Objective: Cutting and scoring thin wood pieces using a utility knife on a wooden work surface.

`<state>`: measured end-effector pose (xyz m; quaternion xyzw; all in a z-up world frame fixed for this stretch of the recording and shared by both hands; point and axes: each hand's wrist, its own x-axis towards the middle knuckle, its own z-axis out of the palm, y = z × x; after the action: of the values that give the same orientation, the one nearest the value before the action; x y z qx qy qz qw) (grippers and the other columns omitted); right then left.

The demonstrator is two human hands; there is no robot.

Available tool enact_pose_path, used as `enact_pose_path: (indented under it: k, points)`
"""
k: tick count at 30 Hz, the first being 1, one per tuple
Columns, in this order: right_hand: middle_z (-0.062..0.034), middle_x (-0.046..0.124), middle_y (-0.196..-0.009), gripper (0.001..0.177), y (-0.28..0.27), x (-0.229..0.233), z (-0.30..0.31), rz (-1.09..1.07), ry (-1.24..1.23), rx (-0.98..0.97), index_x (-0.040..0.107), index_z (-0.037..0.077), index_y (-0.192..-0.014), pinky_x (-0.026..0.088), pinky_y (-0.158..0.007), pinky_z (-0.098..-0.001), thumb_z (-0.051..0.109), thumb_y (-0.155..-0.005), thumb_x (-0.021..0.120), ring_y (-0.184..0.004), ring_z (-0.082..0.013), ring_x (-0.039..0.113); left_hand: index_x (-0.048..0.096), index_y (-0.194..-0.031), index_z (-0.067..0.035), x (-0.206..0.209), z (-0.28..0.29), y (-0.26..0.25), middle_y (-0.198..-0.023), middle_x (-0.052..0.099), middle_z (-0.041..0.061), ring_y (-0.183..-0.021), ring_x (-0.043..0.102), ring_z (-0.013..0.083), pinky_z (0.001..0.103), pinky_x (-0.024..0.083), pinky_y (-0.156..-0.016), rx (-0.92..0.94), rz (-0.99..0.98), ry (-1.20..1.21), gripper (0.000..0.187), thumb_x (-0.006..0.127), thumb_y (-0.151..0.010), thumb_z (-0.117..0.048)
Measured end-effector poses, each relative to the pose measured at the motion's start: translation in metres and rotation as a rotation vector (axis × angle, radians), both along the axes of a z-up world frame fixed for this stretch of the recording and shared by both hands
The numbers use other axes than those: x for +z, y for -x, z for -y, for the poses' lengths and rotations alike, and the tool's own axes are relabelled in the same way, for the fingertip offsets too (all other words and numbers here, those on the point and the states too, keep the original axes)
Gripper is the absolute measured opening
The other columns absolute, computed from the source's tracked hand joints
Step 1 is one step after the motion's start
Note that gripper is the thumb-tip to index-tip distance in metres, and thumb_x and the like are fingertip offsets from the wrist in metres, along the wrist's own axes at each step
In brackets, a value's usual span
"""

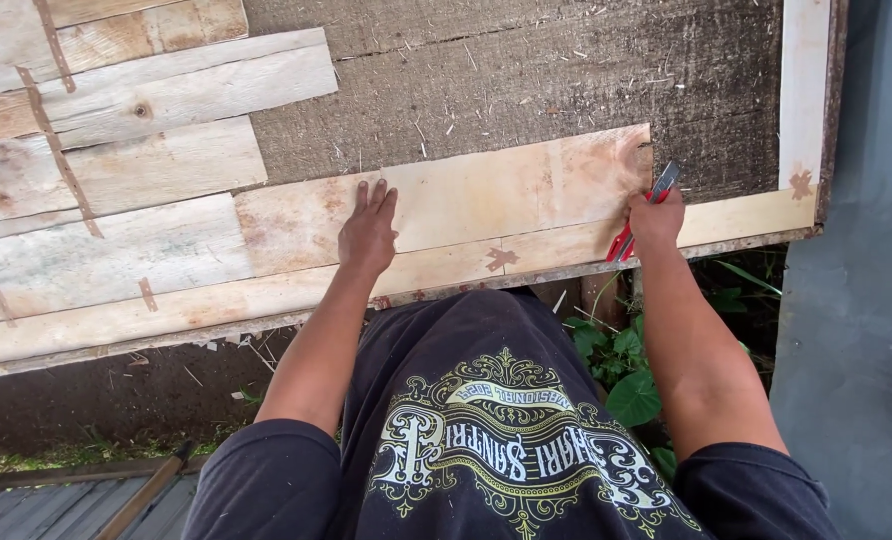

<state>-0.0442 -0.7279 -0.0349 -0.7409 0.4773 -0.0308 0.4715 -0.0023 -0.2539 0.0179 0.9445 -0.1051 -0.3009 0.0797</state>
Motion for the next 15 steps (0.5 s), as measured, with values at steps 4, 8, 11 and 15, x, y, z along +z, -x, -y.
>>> enact_pose_path:
  k: [4,8,11,15]
  points:
    - [-0.0093,0.063,-0.065,0.022,0.000,-0.011,0.005,-0.017,0.030,0.024,0.059,0.004,-0.105,0.058,-0.040,-0.0314,0.010,-0.091,0.074,-0.047,-0.0194,0.066,0.030,-0.164,-0.020,-0.014,-0.003,0.003,-0.173,0.020,0.002,-0.159,0.013,0.0317,0.039,0.042,-0.119,-0.066,0.050,-0.068,0.081,0.072,-0.094,-0.024]
    - [-0.0116,0.066,-0.071,0.028,-0.002,-0.025,0.013,-0.071,0.090,0.021,0.061,0.005,-0.105,0.059,-0.042,-0.0355,0.017,-0.088,0.079,-0.053,-0.0235,0.070,0.023,-0.166,-0.019,-0.017,-0.006,0.002,-0.174,0.016,0.001,-0.160,0.009,0.0270,0.036,0.038,-0.122,-0.006,0.031,-0.040,0.085,0.071,-0.096,-0.026]
    - [-0.0102,0.065,-0.073,0.027,-0.005,-0.030,0.019,-0.080,0.065,-0.009,0.061,0.006,-0.106,0.059,-0.043,-0.0349,0.017,-0.088,0.079,-0.054,-0.0225,0.070,0.023,-0.166,-0.019,-0.018,-0.008,0.000,-0.175,0.014,-0.001,-0.160,0.008,0.0253,0.035,0.034,-0.124,-0.004,0.006,-0.043,0.085,0.071,-0.096,-0.029]
    - [-0.0100,0.061,-0.070,0.024,-0.006,-0.027,0.024,-0.063,-0.017,-0.053,0.059,0.004,-0.108,0.057,-0.042,-0.0337,0.012,-0.091,0.075,-0.051,-0.0208,0.067,0.023,-0.166,-0.019,-0.016,-0.007,0.000,-0.175,0.013,0.000,-0.161,0.007,0.0257,0.034,0.030,-0.127,-0.027,-0.007,-0.075,0.085,0.070,-0.096,-0.031]
